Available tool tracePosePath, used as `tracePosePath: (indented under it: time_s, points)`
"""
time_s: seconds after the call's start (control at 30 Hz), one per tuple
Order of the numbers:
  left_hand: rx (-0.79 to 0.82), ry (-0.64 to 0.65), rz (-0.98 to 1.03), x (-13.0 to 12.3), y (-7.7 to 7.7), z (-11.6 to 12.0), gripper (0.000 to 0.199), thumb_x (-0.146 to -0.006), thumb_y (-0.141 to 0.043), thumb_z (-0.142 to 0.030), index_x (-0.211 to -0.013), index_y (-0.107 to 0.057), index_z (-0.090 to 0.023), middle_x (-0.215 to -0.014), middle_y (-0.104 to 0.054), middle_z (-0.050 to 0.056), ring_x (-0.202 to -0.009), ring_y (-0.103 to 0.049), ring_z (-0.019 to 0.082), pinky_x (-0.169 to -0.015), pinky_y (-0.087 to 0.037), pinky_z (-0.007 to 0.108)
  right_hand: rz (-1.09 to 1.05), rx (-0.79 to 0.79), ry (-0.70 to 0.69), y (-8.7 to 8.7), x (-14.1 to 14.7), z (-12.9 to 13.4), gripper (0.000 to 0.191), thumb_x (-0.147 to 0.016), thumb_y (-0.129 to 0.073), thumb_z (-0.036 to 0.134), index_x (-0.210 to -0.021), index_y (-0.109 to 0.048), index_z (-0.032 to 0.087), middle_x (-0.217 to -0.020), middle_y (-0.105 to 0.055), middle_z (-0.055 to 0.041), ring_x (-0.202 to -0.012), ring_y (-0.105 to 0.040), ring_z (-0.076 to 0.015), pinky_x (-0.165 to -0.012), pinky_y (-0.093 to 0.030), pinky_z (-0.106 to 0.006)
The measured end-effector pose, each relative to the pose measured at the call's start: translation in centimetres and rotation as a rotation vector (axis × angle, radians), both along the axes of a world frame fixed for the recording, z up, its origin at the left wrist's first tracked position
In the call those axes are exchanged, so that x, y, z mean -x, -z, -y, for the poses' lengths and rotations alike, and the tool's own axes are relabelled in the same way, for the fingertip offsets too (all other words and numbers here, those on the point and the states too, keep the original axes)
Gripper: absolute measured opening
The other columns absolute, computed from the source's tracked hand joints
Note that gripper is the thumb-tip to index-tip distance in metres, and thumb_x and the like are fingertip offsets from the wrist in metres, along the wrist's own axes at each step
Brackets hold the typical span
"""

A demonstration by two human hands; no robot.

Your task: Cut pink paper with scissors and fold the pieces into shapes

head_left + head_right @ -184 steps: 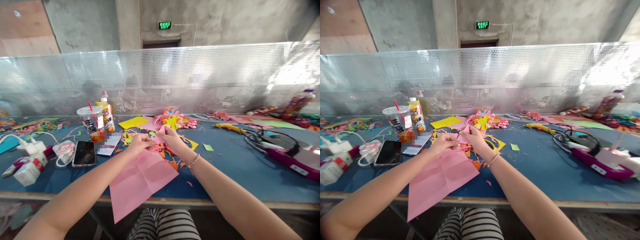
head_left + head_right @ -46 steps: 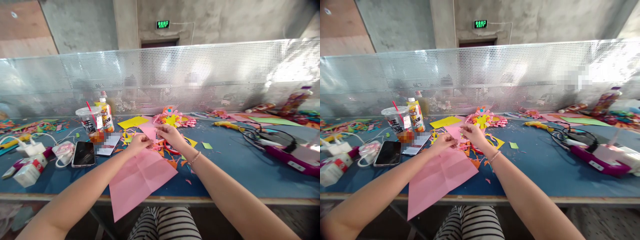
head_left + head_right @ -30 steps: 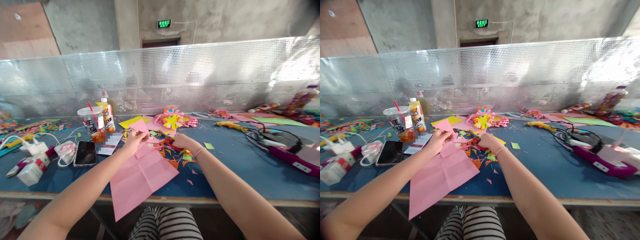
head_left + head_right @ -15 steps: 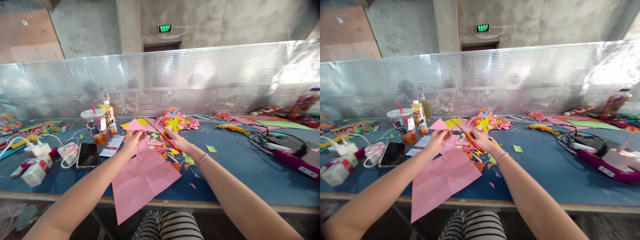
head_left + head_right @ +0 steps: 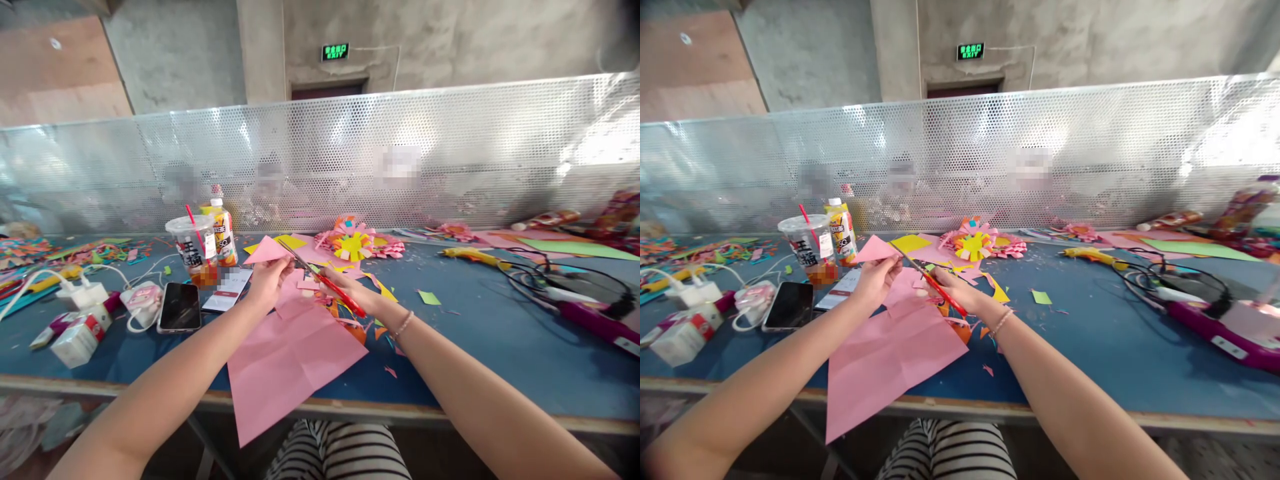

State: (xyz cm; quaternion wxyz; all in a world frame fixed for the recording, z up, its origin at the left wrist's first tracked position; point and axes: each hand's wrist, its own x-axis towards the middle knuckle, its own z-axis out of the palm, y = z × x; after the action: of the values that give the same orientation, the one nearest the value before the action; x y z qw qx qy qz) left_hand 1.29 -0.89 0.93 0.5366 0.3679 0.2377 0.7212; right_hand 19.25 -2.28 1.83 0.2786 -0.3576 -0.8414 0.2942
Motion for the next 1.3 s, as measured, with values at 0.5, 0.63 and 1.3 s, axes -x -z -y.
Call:
tracePosePath:
  time_s: [0.5,0.63,1.3]
  points:
    - [-0.002,-0.002,-0.049,-0.1,-0.3,0.4,0.014,-0.054,-0.068,-0.013,-0.065,-0.061,-0.012,-0.063,-0.062,0.0,-0.057,-0.055,0.006,-0.055,-0.042,0.019,-0.125,0.07,-0.061,0.7,0.3,0.1,0.023,-0.08,-0.043,0.036,-0.093,-0.05,0.019,-0.09,-0.054,-0.0049,-0.08,-0.052,-0.015,-0.067,-0.045,-0.026]
    - [0.01,0.006,-0.036,-0.1,-0.4,0.6,0.013,-0.053,-0.068,-0.013,-0.064,-0.061,-0.011,-0.061,-0.061,0.0,-0.053,-0.054,0.005,-0.053,-0.041,0.018,-0.115,0.046,-0.064,0.3,0.3,0.2,0.023,-0.079,-0.043,0.036,-0.091,-0.052,0.019,-0.09,-0.054,-0.005,-0.082,-0.051,-0.0157,-0.066,-0.044,-0.025]
    - [0.064,0.038,0.025,0.1,-0.6,0.3,0.015,-0.054,-0.066,-0.008,-0.067,-0.061,-0.012,-0.062,-0.061,0.0,-0.055,-0.054,0.005,-0.05,-0.04,0.016,-0.059,-0.051,-0.003,-0.5,0.8,0.9,0.027,-0.078,-0.043,0.042,-0.082,-0.054,0.017,-0.074,-0.056,-0.0042,-0.07,-0.052,-0.0158,-0.06,-0.044,-0.027]
